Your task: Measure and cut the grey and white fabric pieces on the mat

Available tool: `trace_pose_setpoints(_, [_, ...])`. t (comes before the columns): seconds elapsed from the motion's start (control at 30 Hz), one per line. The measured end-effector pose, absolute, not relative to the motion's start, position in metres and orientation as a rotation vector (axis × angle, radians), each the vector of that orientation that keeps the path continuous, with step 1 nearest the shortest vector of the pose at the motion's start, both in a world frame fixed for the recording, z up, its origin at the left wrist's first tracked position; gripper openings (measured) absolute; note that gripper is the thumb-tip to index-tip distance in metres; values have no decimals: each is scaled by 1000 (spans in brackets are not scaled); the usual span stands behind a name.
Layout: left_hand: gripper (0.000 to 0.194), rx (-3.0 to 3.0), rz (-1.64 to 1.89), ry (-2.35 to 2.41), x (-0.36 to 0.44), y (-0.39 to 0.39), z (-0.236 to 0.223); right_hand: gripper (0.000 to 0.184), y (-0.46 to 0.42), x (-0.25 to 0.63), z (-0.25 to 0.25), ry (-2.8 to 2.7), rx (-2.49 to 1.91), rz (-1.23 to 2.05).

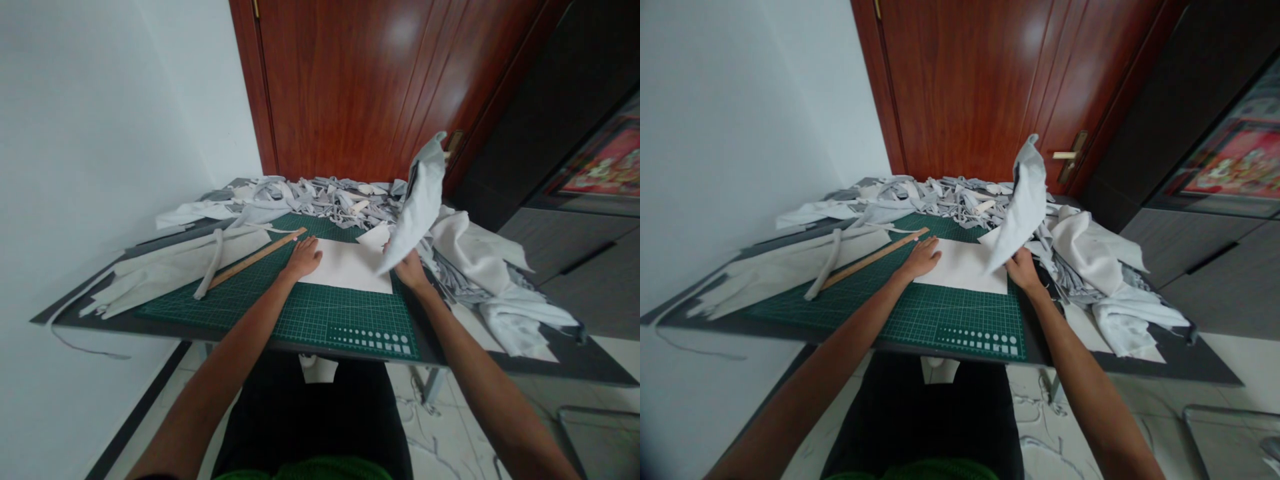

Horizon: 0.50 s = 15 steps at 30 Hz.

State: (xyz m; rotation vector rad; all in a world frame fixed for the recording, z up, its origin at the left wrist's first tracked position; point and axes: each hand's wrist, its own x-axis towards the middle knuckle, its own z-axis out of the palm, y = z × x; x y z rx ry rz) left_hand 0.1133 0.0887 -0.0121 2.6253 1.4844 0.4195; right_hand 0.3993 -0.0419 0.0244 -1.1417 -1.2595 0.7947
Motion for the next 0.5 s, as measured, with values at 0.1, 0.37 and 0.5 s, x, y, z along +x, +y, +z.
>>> trace_pose_setpoints(0.1, [54, 2626, 421, 1484, 113, 91, -14, 25, -44, 393, 25, -1303, -1132, 681])
trace_pose_setpoints(0.37, [56, 2632, 424, 1470, 113, 93, -16, 46, -35, 392, 23, -1102, -933, 749])
trace_pose_setpoints(0.5, [56, 2634, 434, 1463, 113, 93, -16, 47, -31, 408, 27, -909, -801, 843])
